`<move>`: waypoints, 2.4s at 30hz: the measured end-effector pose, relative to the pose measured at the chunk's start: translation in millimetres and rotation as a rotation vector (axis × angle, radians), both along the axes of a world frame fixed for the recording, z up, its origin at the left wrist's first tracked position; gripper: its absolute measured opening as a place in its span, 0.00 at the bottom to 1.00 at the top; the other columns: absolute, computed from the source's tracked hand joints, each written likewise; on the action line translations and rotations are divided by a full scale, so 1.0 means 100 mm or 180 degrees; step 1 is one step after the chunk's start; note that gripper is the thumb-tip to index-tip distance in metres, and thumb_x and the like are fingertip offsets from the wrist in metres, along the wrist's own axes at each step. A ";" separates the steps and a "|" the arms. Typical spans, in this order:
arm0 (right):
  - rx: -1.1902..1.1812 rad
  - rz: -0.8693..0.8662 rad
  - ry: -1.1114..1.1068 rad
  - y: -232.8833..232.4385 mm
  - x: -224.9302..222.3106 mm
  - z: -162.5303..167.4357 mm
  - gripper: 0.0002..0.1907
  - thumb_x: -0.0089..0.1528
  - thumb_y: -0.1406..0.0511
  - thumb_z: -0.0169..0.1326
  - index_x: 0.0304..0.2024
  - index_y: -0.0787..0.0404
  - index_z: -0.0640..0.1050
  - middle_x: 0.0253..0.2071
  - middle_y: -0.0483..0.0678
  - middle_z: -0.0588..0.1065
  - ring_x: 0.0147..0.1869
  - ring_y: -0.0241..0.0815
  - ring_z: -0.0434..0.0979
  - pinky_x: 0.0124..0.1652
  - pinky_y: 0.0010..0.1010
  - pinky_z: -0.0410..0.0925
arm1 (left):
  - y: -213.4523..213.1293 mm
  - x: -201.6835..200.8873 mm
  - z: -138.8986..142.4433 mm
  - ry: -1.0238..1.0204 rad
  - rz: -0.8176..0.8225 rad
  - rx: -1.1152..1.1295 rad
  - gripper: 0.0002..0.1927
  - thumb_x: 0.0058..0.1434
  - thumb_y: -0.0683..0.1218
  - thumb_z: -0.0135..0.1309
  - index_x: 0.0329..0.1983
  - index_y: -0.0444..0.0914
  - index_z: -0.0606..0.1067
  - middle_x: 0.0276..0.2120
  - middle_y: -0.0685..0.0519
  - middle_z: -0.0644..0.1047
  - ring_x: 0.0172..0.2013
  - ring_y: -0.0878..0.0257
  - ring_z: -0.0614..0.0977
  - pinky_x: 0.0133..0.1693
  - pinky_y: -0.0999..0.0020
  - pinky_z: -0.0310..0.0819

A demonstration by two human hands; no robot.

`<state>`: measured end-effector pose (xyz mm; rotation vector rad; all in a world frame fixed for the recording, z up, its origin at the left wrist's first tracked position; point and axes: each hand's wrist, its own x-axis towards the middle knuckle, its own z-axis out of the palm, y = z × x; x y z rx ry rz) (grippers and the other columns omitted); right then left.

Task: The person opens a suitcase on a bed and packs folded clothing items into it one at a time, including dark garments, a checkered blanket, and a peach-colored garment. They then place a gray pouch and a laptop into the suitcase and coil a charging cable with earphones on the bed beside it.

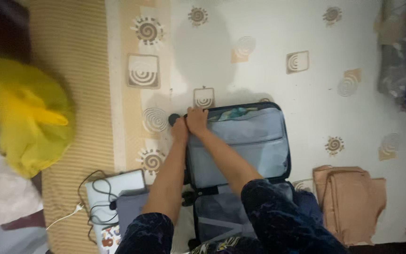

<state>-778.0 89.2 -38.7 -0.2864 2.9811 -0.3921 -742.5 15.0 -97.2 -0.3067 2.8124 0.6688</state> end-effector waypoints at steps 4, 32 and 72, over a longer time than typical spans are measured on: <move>-0.0205 -0.0299 0.0070 0.05 -0.03 0.00 0.10 0.60 0.63 0.51 0.41 0.59 0.79 0.43 0.52 0.80 0.53 0.55 0.75 0.48 0.56 0.62 | 0.07 0.02 0.00 0.0422 -0.0087 -0.0496 0.11 0.65 0.45 0.48 0.48 0.39 0.75 0.42 0.47 0.77 0.42 0.50 0.81 0.37 0.49 0.75; 0.0703 -0.1686 -0.0721 2.64 -0.34 -0.20 0.18 0.62 0.59 0.53 0.50 0.63 0.77 0.49 0.61 0.77 0.60 0.62 0.72 0.58 0.64 0.59 | 0.16 -0.11 0.09 0.0618 -0.0608 -0.1349 0.12 0.60 0.49 0.54 0.42 0.38 0.78 0.44 0.46 0.78 0.50 0.49 0.79 0.50 0.49 0.70; -0.0681 -0.4248 -0.0649 3.34 1.59 -0.21 0.10 0.59 0.56 0.59 0.36 0.53 0.81 0.50 0.54 0.71 0.59 0.61 0.66 0.51 0.57 0.64 | 2.00 0.57 0.47 0.0450 -0.2619 -0.0271 0.36 0.67 0.55 0.52 0.72 0.34 0.59 0.70 0.36 0.61 0.69 0.40 0.62 0.63 0.35 0.55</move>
